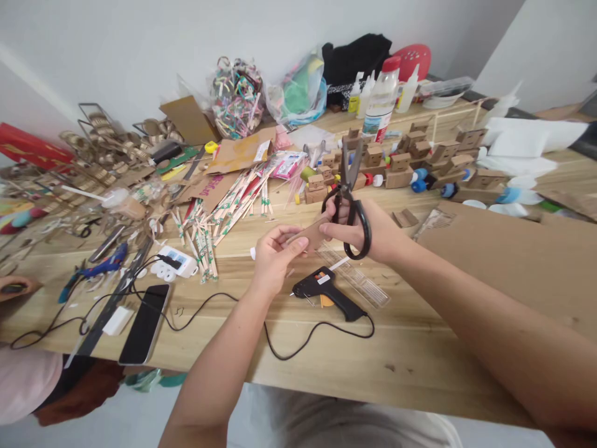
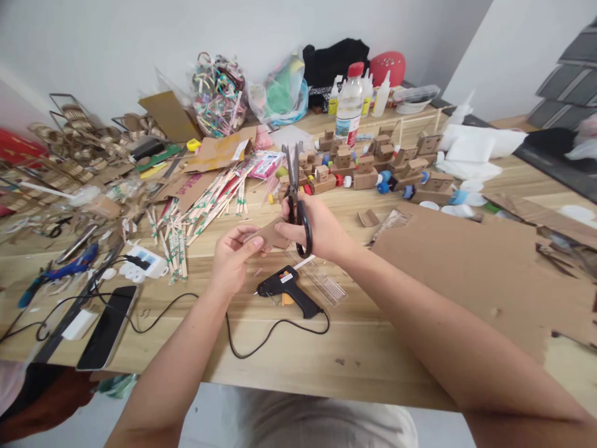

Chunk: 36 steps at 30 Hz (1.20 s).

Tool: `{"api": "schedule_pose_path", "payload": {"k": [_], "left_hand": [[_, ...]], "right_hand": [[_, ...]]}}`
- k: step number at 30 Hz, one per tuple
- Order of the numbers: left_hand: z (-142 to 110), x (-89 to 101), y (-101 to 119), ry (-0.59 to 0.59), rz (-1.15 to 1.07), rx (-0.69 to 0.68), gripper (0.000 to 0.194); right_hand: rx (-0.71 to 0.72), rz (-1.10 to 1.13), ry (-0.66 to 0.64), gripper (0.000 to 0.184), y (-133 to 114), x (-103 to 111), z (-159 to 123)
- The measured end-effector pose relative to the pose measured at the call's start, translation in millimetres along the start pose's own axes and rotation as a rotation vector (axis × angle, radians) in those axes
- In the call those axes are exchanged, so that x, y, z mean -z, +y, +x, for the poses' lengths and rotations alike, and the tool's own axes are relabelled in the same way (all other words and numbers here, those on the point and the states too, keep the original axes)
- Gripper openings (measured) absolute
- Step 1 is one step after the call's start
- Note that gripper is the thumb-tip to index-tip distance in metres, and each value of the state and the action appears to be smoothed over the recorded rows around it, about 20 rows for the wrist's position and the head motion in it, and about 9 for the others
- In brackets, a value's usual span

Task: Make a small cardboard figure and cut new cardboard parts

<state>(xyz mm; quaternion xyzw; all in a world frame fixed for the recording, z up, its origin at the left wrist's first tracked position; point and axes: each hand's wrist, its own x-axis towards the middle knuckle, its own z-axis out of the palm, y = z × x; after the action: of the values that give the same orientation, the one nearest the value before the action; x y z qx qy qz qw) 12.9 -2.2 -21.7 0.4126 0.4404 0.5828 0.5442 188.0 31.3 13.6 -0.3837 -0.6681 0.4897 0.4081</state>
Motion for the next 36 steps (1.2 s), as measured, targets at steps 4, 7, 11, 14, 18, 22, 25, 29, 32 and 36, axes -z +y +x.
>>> {"api": "schedule_pose_path", "payload": {"k": [4,7,11,14,18,22,25,29,32,36], "left_hand": [[2.7,4.1,0.9,0.004,-0.065,0.081,0.050],[5.3,6.4,0.6,-0.008,-0.112,0.106,0.049],[5.5,5.7,1.8,-0.021,-0.147,0.127,0.049],[3.1,4.4,3.7,-0.057,-0.135,0.154,0.049],[2.7,4.5,4.6,-0.075,-0.074,0.182,0.042],[9.4,6.8,7.7,0.069,-0.137,0.106,0.037],[14.2,9.6,12.4,0.206,-0.228,0.059,0.035],[15.0,11.7,16.5,0.266,-0.281,0.020,0.031],[13.8,11.0,16.8,0.280,-0.299,0.010,0.030],[11.4,8.4,15.2,0.224,-0.274,0.011,0.031]], "right_hand": [[-0.023,0.085,0.039,0.041,4.4,-0.8,0.4],[-0.042,0.113,0.035,0.037,8.0,-3.2,0.3],[-0.055,0.151,0.057,0.043,11.8,-6.5,0.5],[-0.032,0.143,0.080,0.042,13.1,-8.5,0.3],[-0.007,0.168,0.128,0.046,11.8,-10.6,-0.2],[-0.057,0.058,0.039,0.053,6.3,-11.2,-1.8],[-0.108,-0.017,-0.147,0.058,2.4,-12.1,-5.8],[-0.156,-0.153,-0.366,0.071,-0.3,-15.7,-13.2],[-0.116,-0.245,-0.430,0.072,-0.5,-19.6,-16.8],[-0.086,-0.398,-0.337,0.063,1.6,-24.4,-18.6]]}}
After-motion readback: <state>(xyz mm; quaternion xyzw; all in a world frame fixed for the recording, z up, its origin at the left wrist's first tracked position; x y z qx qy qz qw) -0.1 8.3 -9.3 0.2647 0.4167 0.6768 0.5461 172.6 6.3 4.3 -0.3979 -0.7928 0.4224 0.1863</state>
